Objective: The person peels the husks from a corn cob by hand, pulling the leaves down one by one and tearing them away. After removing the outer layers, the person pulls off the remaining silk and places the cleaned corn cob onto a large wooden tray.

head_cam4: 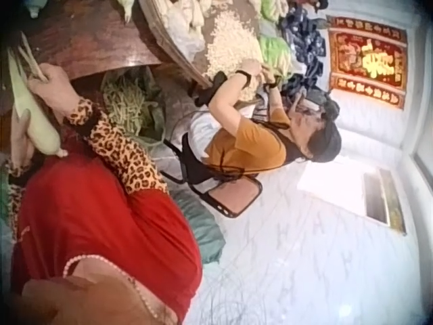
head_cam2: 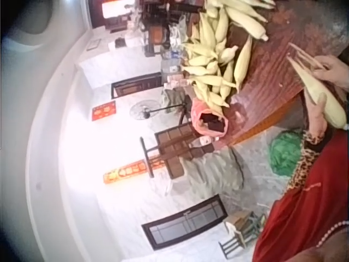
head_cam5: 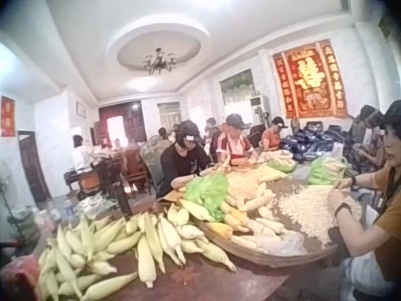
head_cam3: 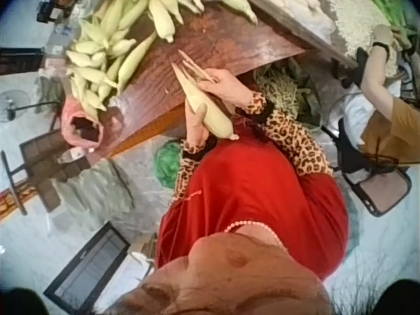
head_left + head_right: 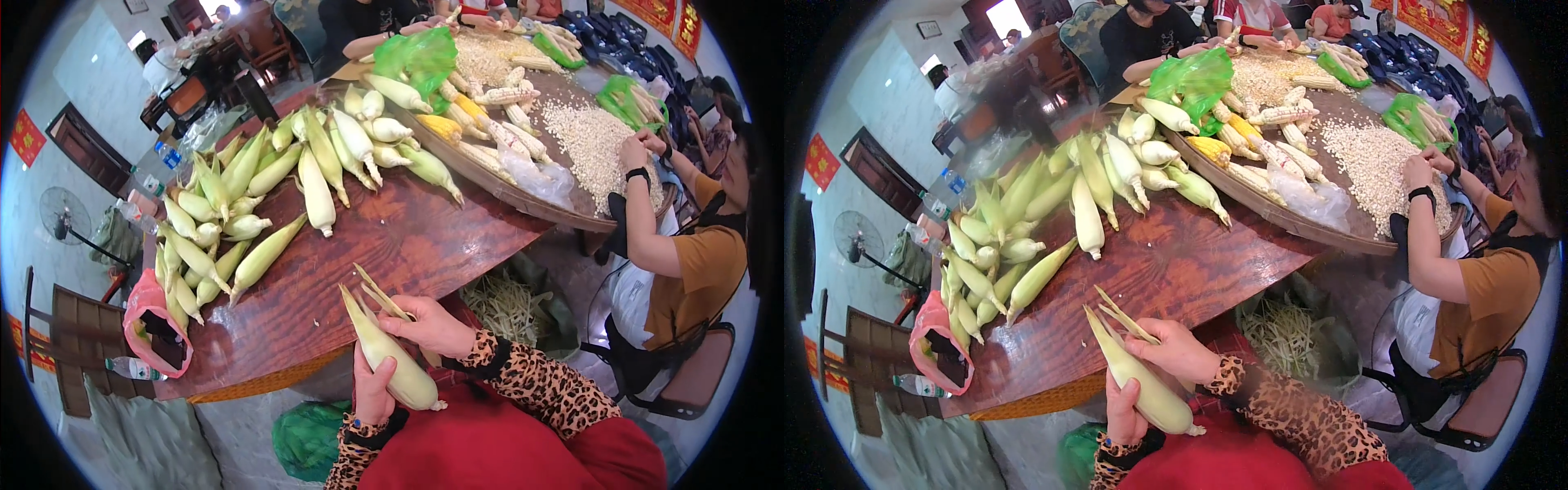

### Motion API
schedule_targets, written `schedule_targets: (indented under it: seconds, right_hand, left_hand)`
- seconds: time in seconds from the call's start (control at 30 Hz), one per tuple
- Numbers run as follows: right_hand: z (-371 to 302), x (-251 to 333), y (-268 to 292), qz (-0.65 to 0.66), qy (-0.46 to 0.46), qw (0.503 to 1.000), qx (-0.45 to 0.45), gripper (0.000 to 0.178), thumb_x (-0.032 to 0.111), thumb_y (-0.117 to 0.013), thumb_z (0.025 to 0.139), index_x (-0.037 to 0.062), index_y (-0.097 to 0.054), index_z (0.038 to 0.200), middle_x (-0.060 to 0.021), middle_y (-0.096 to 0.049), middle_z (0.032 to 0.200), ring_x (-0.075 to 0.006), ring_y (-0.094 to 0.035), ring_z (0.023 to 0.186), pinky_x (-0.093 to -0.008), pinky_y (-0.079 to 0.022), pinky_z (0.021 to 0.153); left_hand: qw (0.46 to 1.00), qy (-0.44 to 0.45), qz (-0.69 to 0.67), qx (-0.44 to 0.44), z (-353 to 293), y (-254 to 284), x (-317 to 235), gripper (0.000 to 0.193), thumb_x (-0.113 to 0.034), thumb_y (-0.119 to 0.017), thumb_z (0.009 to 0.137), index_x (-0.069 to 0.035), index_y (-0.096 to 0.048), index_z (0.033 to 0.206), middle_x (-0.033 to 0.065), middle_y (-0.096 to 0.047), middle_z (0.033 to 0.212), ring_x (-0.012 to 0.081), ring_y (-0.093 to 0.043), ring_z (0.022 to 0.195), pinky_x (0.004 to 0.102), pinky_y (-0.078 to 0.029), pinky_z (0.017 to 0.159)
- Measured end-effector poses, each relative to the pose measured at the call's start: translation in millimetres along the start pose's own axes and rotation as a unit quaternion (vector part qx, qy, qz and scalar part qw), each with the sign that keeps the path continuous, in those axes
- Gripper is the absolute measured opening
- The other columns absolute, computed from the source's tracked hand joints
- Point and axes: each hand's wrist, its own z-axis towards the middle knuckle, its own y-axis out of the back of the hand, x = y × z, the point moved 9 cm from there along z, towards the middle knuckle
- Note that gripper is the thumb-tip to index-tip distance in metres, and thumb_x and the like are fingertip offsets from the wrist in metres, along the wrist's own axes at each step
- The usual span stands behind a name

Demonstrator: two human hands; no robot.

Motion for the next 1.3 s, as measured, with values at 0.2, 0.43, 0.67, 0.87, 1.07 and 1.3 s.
schedule_targets:
  seconds: [0.2, 0.43, 0.67, 0.87, 1.07, 1.3]
  right_hand:
    - [-4.6, -15.1, 3.1, 0.146, -0.065, 0.986, -0.039, 0.017, 0.021, -0.052, 0.092, 0.0081, -0.052, 0.103, 0.0048, -0.05, 0.08, -0.0026, -0.044, 0.068, -0.0185, -0.039, 0.06]
    - [-11.5, -20.5, 4.6, 0.241, -0.082, 0.965, -0.057, 0.014, 0.021, -0.045, 0.095, 0.0101, -0.05, 0.102, 0.0038, -0.051, 0.082, -0.0057, -0.047, 0.076, -0.0209, -0.039, 0.068]
    - [-21.2, -18.4, 24.8, 0.542, -0.061, 0.837, -0.043, 0.01, 0.013, -0.035, 0.094, 0.0101, -0.038, 0.085, 0.0048, -0.033, 0.062, -0.0054, -0.03, 0.051, -0.0217, -0.028, 0.048]
    - [-110.8, -2.5, 140.6, 0.446, 0.049, 0.873, -0.191, 0.013, 0.019, -0.041, 0.094, 0.0092, -0.042, 0.085, 0.0056, -0.033, 0.06, -0.0052, -0.03, 0.05, -0.0216, -0.028, 0.048]
    - [-158.7, -136.3, 275.5, 0.084, 0.032, 0.877, -0.472, 0.029, 0.031, -0.05, 0.091, 0.0026, -0.052, 0.095, -0.0033, -0.052, 0.078, -0.0139, -0.05, 0.07, -0.0288, -0.041, 0.066]
    - [-164.7, -165.0, 257.5, -0.459, -0.186, 0.799, -0.34, 0.044, 0.029, -0.06, 0.079, 0.0004, -0.055, 0.112, -0.0206, -0.055, 0.112, -0.032, -0.054, 0.103, -0.0386, -0.043, 0.089]
  left_hand:
    - [0.997, 0.003, 0.075, 0.023, 1.1, 3.0, -7.1, 0.043, -0.017, -0.052, 0.087, -0.003, -0.036, 0.124, 0.0132, -0.055, 0.102, 0.0198, -0.056, 0.093, 0.032, -0.047, 0.083]
    - [0.999, -0.015, 0.033, 0.01, 2.4, 17.1, -8.8, 0.038, -0.021, -0.046, 0.091, -0.002, -0.038, 0.122, 0.0127, -0.055, 0.103, 0.0193, -0.056, 0.091, 0.0335, -0.047, 0.081]
    - [0.99, -0.083, -0.056, -0.102, 6.7, 54.7, -20.9, 0.033, -0.032, -0.041, 0.094, -0.004, -0.044, 0.112, 0.0123, -0.056, 0.099, 0.0239, -0.057, 0.086, 0.0363, -0.047, 0.077]
    - [0.953, -0.126, -0.104, -0.256, -9.0, 141.1, -62.7, 0.039, -0.043, -0.041, 0.093, -0.01, -0.048, 0.111, 0.0076, -0.058, 0.096, 0.0231, -0.057, 0.09, 0.0396, -0.046, 0.082]
    - [0.979, -0.082, -0.157, -0.102, 8.3, 111.4, -48.4, 0.036, -0.037, -0.04, 0.095, -0.007, -0.053, 0.11, 0.0077, -0.059, 0.103, 0.0228, -0.056, 0.094, 0.0394, -0.046, 0.085]
    - [0.993, -0.023, -0.104, -0.056, 18.7, 45.9, -0.3, 0.046, -0.024, -0.05, 0.088, 0.0, -0.04, 0.126, 0.0135, -0.054, 0.112, 0.0277, -0.051, 0.106, 0.0411, -0.038, 0.095]
